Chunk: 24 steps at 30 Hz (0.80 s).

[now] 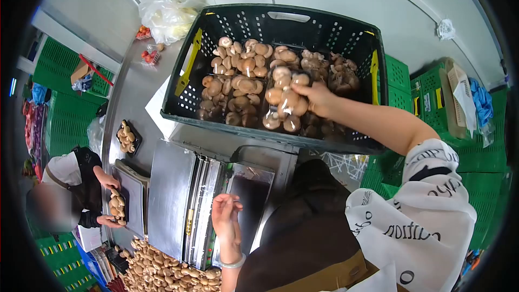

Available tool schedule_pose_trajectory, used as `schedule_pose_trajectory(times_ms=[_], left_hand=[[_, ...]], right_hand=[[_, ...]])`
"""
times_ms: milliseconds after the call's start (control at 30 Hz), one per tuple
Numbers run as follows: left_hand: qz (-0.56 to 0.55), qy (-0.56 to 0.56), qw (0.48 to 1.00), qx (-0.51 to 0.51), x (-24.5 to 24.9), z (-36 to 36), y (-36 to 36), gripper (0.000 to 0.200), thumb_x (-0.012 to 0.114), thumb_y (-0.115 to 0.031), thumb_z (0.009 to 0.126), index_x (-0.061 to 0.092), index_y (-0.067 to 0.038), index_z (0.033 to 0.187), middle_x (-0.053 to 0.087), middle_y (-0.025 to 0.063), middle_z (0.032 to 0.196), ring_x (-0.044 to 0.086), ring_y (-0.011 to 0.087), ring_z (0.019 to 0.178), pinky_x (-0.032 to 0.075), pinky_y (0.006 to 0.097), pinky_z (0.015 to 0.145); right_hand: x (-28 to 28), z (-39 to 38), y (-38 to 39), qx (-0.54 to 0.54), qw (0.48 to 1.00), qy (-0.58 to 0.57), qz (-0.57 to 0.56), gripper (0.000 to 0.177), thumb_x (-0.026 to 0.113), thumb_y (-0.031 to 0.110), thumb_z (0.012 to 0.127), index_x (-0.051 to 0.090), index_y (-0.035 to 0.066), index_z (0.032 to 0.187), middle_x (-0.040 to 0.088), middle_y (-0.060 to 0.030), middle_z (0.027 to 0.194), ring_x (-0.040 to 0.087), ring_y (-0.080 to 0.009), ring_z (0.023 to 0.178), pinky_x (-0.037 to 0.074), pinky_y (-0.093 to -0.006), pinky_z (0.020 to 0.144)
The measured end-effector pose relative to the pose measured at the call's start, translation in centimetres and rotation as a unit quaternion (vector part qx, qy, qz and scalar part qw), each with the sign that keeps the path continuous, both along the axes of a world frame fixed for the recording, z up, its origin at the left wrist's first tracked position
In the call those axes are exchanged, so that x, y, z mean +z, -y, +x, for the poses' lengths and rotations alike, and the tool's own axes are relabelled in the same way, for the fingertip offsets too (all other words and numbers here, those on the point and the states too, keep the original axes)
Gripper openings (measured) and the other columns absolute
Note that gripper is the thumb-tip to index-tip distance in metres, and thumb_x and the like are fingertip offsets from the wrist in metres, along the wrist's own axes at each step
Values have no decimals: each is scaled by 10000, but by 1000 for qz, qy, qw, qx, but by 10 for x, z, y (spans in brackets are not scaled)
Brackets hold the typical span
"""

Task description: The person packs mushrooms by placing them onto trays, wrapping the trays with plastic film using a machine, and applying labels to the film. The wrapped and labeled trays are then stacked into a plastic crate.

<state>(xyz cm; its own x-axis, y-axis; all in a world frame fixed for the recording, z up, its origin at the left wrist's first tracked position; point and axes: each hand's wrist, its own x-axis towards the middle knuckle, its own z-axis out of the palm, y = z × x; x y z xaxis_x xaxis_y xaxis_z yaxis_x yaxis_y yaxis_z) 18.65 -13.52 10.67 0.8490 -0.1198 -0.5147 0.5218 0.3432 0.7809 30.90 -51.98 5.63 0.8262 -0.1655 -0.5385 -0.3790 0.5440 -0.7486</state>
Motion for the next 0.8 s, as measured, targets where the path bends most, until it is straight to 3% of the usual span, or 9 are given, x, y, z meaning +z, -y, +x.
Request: schedule_pose_trajectory(times_ms=[167, 367, 433, 500, 567, 633, 733, 767, 800], left_hand=[[6, -38, 999, 21, -2, -8, -8, 72, 564, -59, 931, 548, -58, 1001, 614, 86, 939, 567, 147, 760, 462, 276, 734], [13, -80, 996, 47, -3, -27, -25, 73, 584, -65, 921, 563, -49, 989, 626, 91, 918, 574, 150, 756, 468, 274, 734], [21, -57, 998, 33, -4, -33, -41, 81, 595, -70, 914, 570, -37, 983, 631, 90, 929, 581, 154, 772, 466, 278, 749], [51, -20, 998, 41, -3, -34, -63, 90, 601, -80, 911, 572, -31, 981, 630, 85, 932, 583, 158, 782, 462, 283, 760], [117, 17, 992, 51, 2, -30, -85, 108, 605, -118, 912, 576, -24, 955, 620, 71, 910, 571, 148, 800, 451, 294, 790], [141, 45, 986, 80, -8, -23, -113, 116, 598, -138, 926, 576, -27, 955, 618, 57, 886, 569, 130, 802, 461, 290, 790], [185, 101, 968, 138, -16, -9, -160, 74, 593, -92, 934, 582, -33, 978, 596, 20, 899, 561, 101, 825, 482, 259, 772], [264, 152, 936, 174, -28, -5, -182, 93, 605, -81, 924, 578, -16, 985, 597, 31, 905, 551, 101, 812, 474, 256, 782], [459, 243, 834, 188, -38, 2, -207, 140, 602, -70, 921, 576, 6, 1036, 603, 44, 916, 556, 121, 826, 470, 263, 794]], right_hand=[[-82, 12, -24, -7, 999, -39, -29, 423, 733, 231, 857, 555, 24, 1181, 628, -93, 1107, 618, -218, 998, 523, -377, 836], [-34, 3, -31, 61, 978, -149, -136, 542, 765, 360, 811, 535, 2, 1148, 628, -106, 1064, 618, -195, 956, 514, -317, 801], [-44, 12, 4, 240, 880, -209, -353, 606, 793, 296, 779, 476, 24, 1218, 567, -108, 1145, 586, -208, 1016, 499, -369, 806], [4, -5, -12, 177, 680, 8, -712, 618, 791, 245, 750, 431, 25, 1202, 533, -133, 1114, 571, -262, 1026, 471, -384, 815], [13, 0, -11, 232, 655, 118, -710, 641, 788, 259, 702, 420, 12, 1164, 486, -237, 1172, 490, -440, 1099, 428, -472, 871], [-5, 13, -23, 395, 652, 120, -635, 512, 719, 220, 767, 409, 22, 1124, 480, -241, 1135, 475, -450, 1101, 430, -471, 870], [-52, 33, -30, 426, 588, 104, -680, 409, 631, 178, 823, 423, 31, 1143, 515, -251, 1132, 538, -445, 1035, 452, -479, 820], [-68, 44, -20, 424, 584, 102, -685, 372, 614, 174, 831, 445, 37, 1132, 538, -248, 1112, 554, -442, 1008, 457, -481, 802], [-73, 53, -17, 422, 580, 94, -690, 336, 596, 170, 839, 468, 43, 1121, 561, -245, 1092, 570, -440, 981, 461, -483, 785]])
